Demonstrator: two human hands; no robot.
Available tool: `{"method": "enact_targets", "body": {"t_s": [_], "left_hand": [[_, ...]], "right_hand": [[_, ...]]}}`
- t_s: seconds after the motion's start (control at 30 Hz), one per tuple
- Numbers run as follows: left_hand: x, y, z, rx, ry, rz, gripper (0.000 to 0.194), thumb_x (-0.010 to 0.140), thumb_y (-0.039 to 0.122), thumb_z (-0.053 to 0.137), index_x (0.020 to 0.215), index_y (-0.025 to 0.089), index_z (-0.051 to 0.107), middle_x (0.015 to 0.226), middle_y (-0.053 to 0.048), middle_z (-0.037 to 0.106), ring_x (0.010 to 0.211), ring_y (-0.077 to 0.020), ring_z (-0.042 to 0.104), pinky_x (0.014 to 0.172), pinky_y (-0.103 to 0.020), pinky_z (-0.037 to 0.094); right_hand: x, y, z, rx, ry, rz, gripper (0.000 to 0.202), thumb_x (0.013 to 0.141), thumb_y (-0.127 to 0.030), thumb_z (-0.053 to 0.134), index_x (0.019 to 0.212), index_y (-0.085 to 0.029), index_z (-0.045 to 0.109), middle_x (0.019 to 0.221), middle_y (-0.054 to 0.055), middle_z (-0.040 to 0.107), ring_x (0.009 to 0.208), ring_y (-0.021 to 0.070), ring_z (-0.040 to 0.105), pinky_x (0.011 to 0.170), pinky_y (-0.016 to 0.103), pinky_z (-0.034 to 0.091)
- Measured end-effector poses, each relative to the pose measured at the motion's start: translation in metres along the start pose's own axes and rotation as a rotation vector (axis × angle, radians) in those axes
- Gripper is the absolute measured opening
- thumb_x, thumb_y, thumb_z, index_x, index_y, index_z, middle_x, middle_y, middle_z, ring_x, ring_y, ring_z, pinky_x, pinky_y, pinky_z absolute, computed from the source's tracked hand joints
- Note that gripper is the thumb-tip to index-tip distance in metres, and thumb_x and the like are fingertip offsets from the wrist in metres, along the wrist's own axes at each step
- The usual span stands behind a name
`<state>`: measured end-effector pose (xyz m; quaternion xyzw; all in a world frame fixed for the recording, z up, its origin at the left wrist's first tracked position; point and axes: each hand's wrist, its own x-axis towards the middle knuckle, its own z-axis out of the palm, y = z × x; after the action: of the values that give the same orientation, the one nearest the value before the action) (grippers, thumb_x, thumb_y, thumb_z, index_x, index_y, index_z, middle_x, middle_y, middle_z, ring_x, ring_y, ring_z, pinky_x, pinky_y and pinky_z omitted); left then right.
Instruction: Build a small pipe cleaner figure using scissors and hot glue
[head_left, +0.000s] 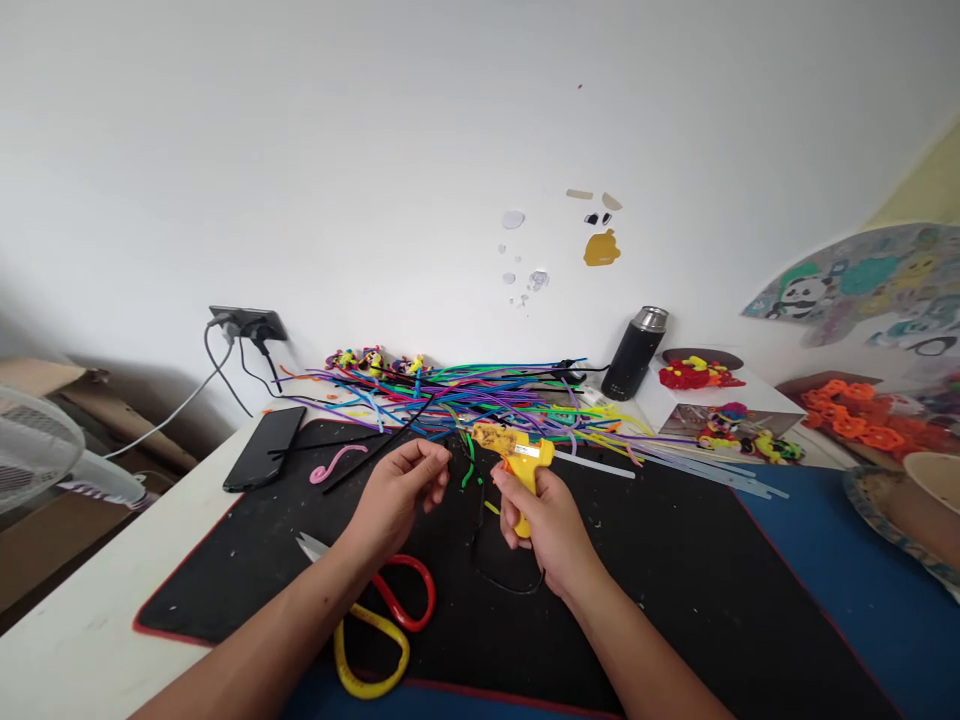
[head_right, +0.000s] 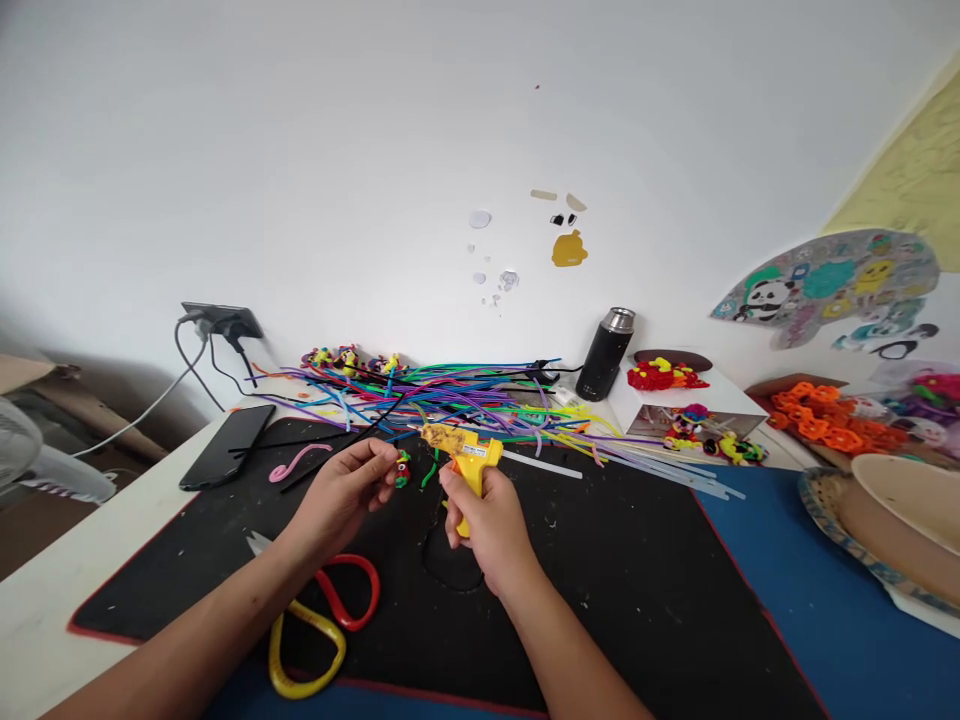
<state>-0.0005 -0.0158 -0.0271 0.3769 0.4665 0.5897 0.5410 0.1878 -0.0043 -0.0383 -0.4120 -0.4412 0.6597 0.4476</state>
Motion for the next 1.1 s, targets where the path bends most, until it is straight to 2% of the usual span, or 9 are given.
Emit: {"method": "enact_targets", "body": {"t_s": [0.3, 0.5, 1.1], "left_hand": [[0.0008, 0.0006, -0.0014, -0.072, 0.070, 0.016, 0.050, 0.062, 0.052, 0.097, 0.074, 0.015, 0.065, 0.061, 0.003, 0.061, 0.048, -0.0074, 0.052, 0.045, -0.019, 0.033], [-0.0015, 0.0009, 0.0004, -0.069, 0.050, 0.015, 0.049, 0.063, 0.052, 0.097, 0.073, 0.016, 0.065, 0.060, 0.003, 0.061, 0.048, -0.0073, 0.052, 0.045, -0.019, 0.034], [-0.0043, 0.0009, 0.0038, -0.069, 0.028, -0.012, 0.049, 0.064, 0.053, 0.096, 0.074, 0.016, 0.065, 0.061, 0.003, 0.060, 0.049, -0.0075, 0.051, 0.045, -0.019, 0.034]], "right_hand": [[-0.0032, 0.0017, 0.0023, -0.119, -0.027, -0.079, 0.053, 0.078, -0.068, 0.079, 0.078, -0.021, 0.055, 0.046, -0.007, 0.049, 0.035, 0.0091, 0.041, 0.039, 0.023, 0.029], [-0.0019, 0.0023, 0.0011, -0.169, 0.042, -0.065, 0.045, 0.081, -0.058, 0.076, 0.072, -0.022, 0.051, 0.042, -0.008, 0.046, 0.033, 0.0082, 0.038, 0.039, 0.023, 0.028], [-0.0050, -0.0012, 0.0067, -0.157, 0.049, -0.016, 0.037, 0.077, -0.051, 0.074, 0.069, -0.026, 0.048, 0.037, -0.009, 0.041, 0.031, 0.0085, 0.033, 0.036, 0.023, 0.026]]}}
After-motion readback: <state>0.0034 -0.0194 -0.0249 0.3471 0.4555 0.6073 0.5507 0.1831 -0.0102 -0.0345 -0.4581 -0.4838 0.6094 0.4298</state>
